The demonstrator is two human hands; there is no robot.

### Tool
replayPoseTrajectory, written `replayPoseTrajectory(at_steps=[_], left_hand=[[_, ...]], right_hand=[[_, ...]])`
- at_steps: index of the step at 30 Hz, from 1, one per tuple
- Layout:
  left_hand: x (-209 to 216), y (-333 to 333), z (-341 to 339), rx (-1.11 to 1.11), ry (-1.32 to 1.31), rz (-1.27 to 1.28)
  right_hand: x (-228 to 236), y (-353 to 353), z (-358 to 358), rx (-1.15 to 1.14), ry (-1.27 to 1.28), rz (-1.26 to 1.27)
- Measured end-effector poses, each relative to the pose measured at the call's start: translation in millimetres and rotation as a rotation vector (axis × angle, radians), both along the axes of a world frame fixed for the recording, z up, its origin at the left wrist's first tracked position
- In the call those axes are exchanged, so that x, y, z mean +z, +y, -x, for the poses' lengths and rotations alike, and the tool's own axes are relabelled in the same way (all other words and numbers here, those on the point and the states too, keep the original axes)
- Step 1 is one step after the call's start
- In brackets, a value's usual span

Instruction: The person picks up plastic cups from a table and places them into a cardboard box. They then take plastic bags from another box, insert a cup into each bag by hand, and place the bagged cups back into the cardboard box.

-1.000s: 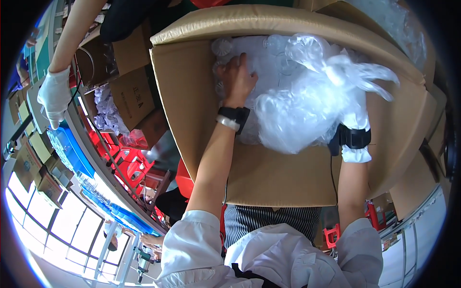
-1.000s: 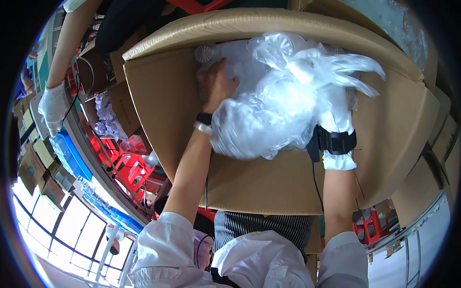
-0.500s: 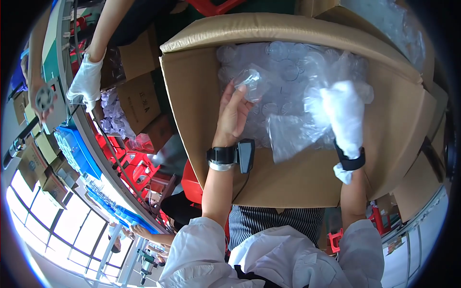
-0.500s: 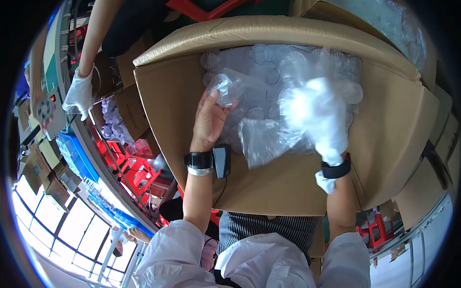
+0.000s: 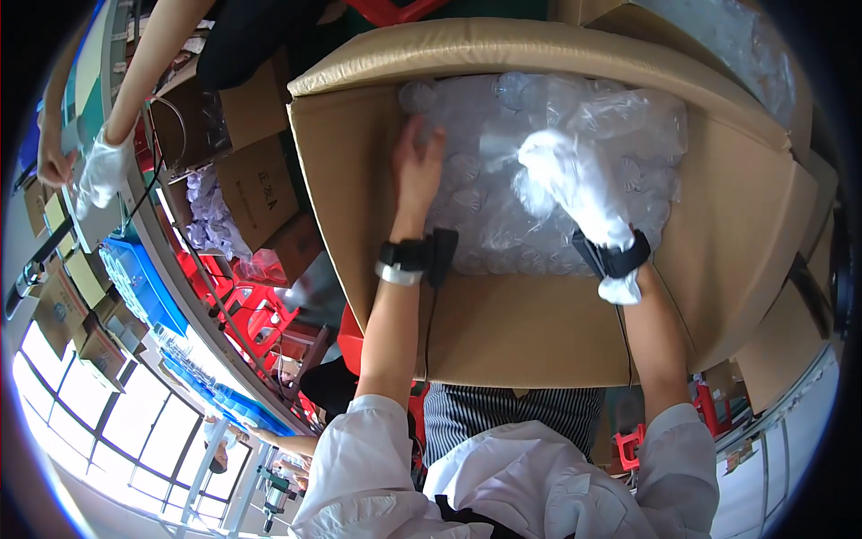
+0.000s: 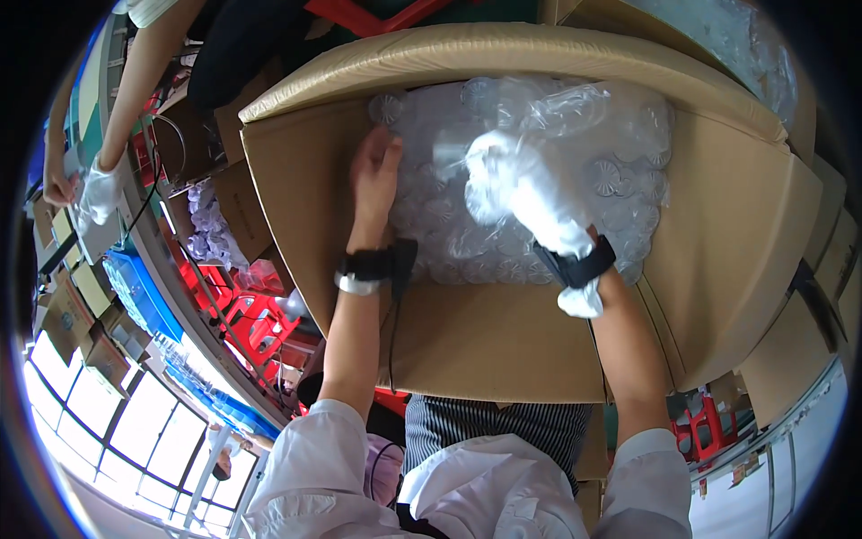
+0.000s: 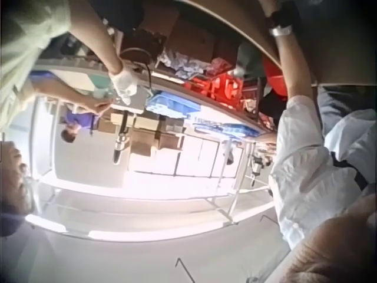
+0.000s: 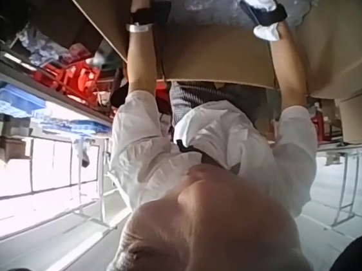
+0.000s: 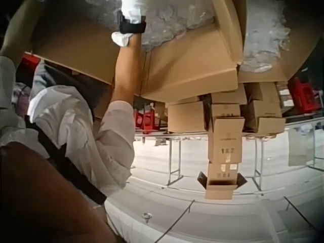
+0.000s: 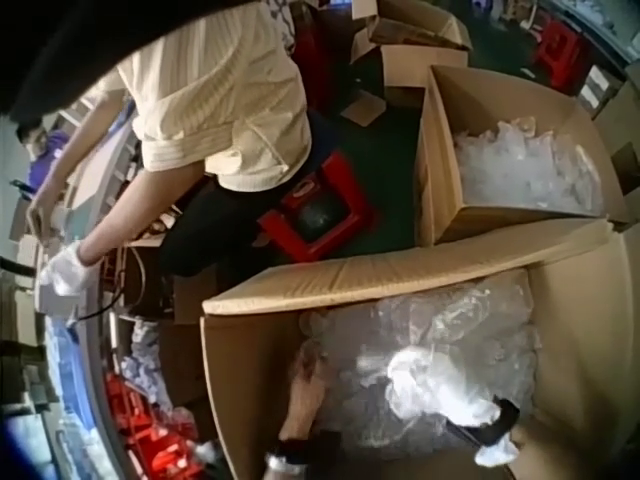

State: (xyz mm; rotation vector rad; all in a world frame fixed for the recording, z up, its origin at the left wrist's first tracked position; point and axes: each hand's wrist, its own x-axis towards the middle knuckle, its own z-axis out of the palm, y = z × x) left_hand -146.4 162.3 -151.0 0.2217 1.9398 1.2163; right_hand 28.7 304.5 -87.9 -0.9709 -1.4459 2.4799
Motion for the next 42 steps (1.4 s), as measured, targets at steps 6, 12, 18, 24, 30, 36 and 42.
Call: replayPoseTrajectory(at_steps=[6,12,18,24,30,36,42], left_hand=[[-44.4,31.5,29.1,-0.489,0.996,0.293],[-34.3,39.8,23.2,-0.707,1.034,0.499],[-29.9,27.3,36.8,-0.481,0.780,0.171],[55.9,22.0,-11.5,0.087,-0.186,-0.336],[79.4,16.6,-35.7,0.229,-0.308,-0.463],[85.2,20.9,-37.7,0.374,-0.399,-0.422],[77.8,8.9,-35.5,0.251,-0.332,-0.295]], right_hand=[[-54.8,-10.4,-9.1,-0.238,0.323,0.345],[20.4,7.2,-21.5,-0.280,-0.004,0.007],[55.9,31.2,-29.9,-0.310,-0.065,-0.246],[27.0,40.0,-46.1,0.201,-0.671,-1.024],[36.8,14.2,-15.1,0.111,-0.347,-0.709],[26.1,-2.5,3.2,0.032,-0.402,-1.153],[35.4,-19.9,31.4,0.489,-0.406,-1.668]])
